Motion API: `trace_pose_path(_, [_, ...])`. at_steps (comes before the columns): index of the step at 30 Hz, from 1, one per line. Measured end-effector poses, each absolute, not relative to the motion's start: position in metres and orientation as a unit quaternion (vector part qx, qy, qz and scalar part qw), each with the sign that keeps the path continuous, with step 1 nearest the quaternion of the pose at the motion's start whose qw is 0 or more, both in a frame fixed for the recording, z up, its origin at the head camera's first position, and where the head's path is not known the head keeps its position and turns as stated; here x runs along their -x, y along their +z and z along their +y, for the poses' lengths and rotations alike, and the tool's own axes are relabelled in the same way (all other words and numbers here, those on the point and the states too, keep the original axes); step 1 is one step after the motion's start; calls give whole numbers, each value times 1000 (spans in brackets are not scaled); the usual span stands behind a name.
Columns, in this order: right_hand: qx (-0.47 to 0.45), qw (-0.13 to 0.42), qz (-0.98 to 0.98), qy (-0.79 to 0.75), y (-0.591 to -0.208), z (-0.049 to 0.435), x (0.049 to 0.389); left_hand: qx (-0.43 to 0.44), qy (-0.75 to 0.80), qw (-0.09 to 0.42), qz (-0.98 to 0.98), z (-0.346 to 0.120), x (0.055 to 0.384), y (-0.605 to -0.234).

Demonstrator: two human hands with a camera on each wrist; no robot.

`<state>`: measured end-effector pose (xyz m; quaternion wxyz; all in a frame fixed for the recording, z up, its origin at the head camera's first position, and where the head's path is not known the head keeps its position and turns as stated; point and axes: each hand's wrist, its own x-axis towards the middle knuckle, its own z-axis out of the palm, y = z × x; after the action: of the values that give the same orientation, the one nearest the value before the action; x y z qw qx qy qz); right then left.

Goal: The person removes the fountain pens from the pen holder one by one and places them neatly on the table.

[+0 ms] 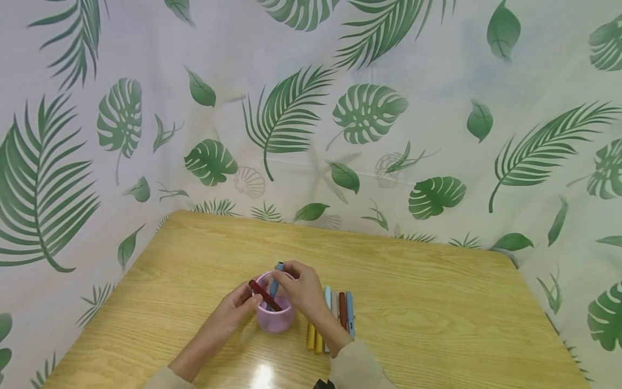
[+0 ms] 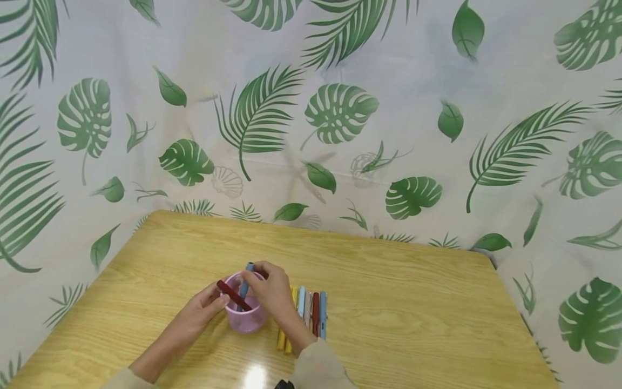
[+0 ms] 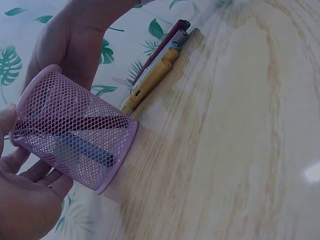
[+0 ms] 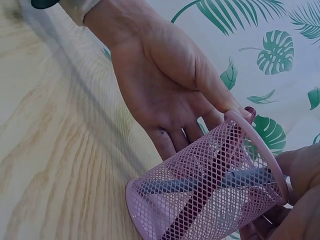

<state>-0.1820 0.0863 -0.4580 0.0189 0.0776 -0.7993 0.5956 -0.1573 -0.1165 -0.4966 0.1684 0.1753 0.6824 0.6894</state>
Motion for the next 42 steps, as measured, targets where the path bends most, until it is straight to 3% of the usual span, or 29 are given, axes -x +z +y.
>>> trace_pose_path(16, [-39, 60, -768, 636, -449, 110, 170, -163, 689, 151, 690, -115, 156, -497])
trace_pose_path(42, [-5, 27, -673, 740, -430, 183, 157, -170, 696, 145, 682, -114, 159, -497])
